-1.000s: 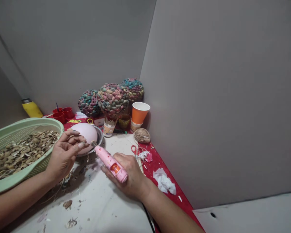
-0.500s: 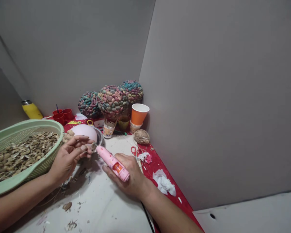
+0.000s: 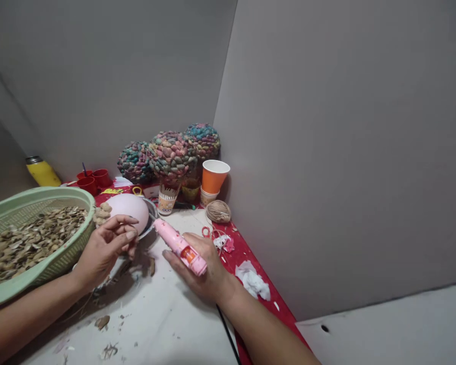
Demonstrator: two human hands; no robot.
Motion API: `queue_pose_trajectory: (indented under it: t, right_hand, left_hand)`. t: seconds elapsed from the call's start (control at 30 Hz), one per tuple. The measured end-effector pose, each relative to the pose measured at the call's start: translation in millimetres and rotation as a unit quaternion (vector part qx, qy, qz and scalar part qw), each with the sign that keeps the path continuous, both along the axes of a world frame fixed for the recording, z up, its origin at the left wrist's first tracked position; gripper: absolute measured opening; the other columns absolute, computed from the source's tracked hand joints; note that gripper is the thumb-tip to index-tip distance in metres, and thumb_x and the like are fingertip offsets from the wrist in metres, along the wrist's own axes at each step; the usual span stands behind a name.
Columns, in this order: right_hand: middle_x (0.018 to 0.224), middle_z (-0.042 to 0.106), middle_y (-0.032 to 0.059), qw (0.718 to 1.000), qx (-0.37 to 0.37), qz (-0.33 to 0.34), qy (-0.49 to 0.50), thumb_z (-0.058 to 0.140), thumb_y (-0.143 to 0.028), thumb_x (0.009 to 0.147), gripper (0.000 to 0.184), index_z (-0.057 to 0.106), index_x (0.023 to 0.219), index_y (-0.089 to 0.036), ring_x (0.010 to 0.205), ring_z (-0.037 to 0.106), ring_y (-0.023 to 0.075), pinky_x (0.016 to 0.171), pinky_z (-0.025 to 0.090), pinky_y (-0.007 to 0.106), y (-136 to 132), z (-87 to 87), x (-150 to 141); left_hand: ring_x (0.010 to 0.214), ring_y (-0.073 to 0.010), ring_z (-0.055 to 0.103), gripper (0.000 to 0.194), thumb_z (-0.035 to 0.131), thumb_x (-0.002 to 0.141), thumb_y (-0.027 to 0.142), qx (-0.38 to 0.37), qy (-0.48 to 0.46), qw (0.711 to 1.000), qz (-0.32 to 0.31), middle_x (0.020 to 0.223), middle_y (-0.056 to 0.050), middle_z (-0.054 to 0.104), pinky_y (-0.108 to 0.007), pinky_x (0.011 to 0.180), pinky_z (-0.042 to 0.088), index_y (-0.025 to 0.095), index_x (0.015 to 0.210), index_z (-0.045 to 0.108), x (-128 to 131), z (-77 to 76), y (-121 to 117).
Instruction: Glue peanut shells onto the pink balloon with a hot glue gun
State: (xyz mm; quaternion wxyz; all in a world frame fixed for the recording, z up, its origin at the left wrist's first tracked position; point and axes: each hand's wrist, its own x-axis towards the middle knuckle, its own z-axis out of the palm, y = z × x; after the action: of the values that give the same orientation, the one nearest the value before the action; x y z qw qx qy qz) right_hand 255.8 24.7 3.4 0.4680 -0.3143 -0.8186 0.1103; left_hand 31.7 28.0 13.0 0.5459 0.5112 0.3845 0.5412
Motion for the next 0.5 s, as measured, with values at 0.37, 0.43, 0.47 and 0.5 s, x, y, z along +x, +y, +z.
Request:
queue_pose_trajectory:
  t: [0.37,0.43,0.47,0.5]
  right_hand:
    - [0.071,0.058,0.0007,0.975,-0.106,-0.123,-0.15,0.053,-0.046,0.096,0.035,0.05,0.071,-0.021,0.059,0.048,0.0142,0.056,0.03,0.028,14,-6.7,6]
    - [0.078,0.064,0.0024,0.939,-0.161,-0.173,-0.251,0.056,-0.045,0.094,0.029,0.056,0.078,-0.021,0.065,0.054,0.0164,0.057,0.029,0.028,17,-8.5,10]
    - [0.082,0.066,0.0035,0.922,-0.18,-0.187,-0.286,0.059,-0.043,0.092,0.025,0.058,0.081,-0.02,0.068,0.057,0.0177,0.057,0.028,0.028,18,-9.7,12]
    - [0.085,0.068,0.0048,0.911,-0.191,-0.196,-0.308,0.062,-0.042,0.089,0.022,0.06,0.084,-0.02,0.071,0.059,0.0191,0.057,0.028,0.028,19,-11.1,14]
  left_hand:
    - [0.064,-0.0091,0.06,0.028,0.067,0.079,0.003,0.354,0.236,0.892,0.151,0.084,0.002,0.068,-0.02,0.058,0.049,0.022,0.099,0.066,-4,27.6,-40]
    - [0.07,-0.0099,0.061,0.041,0.063,0.076,-0.005,0.43,0.223,0.86,0.16,0.086,0.003,0.067,-0.02,0.062,0.052,0.025,0.105,0.065,-8,37.7,-53]
    - [0.073,-0.0105,0.061,0.046,0.061,0.075,-0.006,0.452,0.219,0.851,0.155,0.086,0.004,0.066,-0.02,0.064,0.052,0.026,0.107,0.065,-10,42.5,-59]
    - [0.078,-0.0113,0.061,0.049,0.06,0.074,-0.007,0.463,0.22,0.845,0.153,0.086,0.003,0.065,-0.021,0.066,0.053,0.027,0.11,0.064,-12,46.6,-65]
